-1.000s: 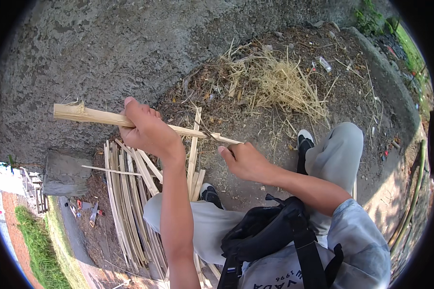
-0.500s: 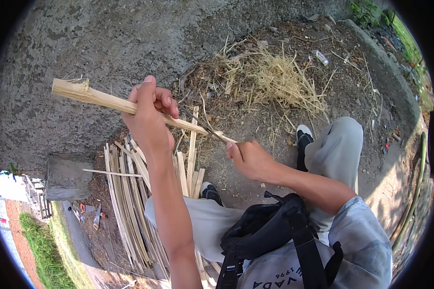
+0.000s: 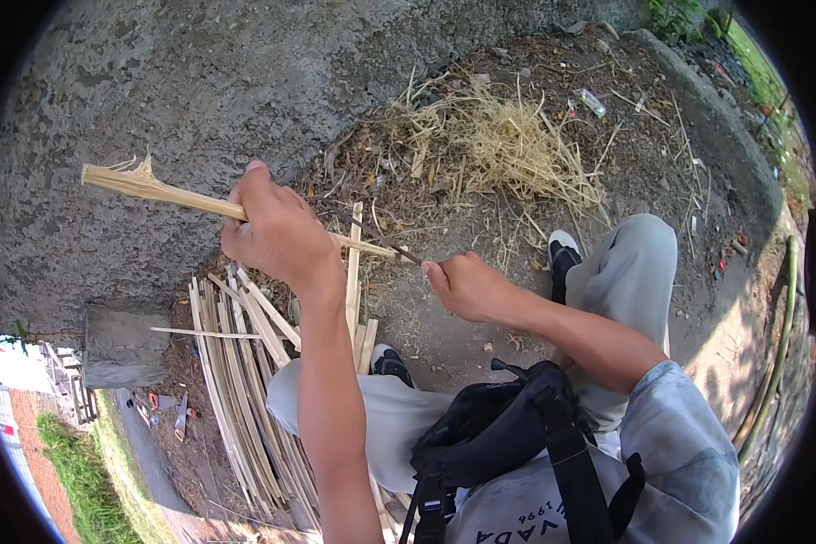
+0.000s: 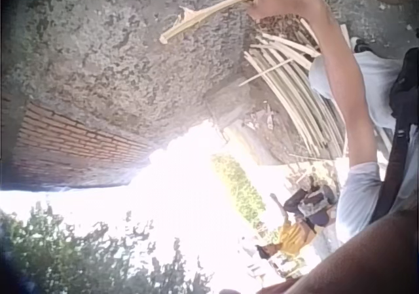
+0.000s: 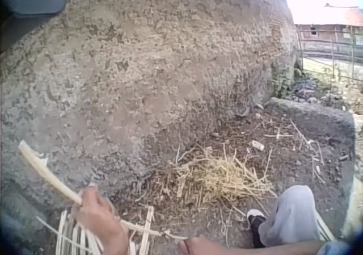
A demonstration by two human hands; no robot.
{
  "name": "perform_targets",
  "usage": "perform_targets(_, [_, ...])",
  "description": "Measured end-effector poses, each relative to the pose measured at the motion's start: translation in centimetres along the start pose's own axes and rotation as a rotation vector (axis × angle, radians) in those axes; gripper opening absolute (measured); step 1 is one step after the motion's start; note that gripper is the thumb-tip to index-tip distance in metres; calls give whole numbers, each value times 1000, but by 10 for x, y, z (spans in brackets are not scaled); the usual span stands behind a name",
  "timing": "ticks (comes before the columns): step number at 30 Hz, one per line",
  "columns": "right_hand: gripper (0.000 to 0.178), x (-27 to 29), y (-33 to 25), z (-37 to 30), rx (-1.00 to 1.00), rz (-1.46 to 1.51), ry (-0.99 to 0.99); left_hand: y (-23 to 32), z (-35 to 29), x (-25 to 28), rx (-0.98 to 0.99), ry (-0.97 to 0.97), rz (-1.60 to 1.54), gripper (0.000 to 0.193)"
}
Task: The person shaves and scrapes a bamboo strip using a knife, turns it over to trim both sides, and pulls off loose fibers by hand.
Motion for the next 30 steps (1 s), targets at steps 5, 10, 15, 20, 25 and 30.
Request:
perform_targets(5, [52,17,-35,-12,185,154,117,5,-10,-6,-13,-98,-9,31])
perform_targets(10, [56,-15,12,2,46,-11,-10,6,-9,3,-17,-78,-52,28])
perform_targets(15, [57,14,-49,-17,152,113,132,8,-5,4,-219,-104,70,25])
perform_targets(20, [57,-16,8,-1,48,-54,66,0,-1,8,-97,-135,13,20])
perform_targets(25, [56,11,-44,-13,158,100,129,-4,7,6,-343,-149,195,20])
perform_targets(30, [52,-16,12,-4,18,-81,83,-10,5,13,-40,-119,33,16])
Point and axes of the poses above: each hand's wrist, its own z-axis towards the middle knuckle, its own x-axis out of the back of the hand, y = z × x, the point moved 7 cm from there along z, towards the middle knuckle, and after that the axes turned 5 degrees about y, right-handed, at the moved point
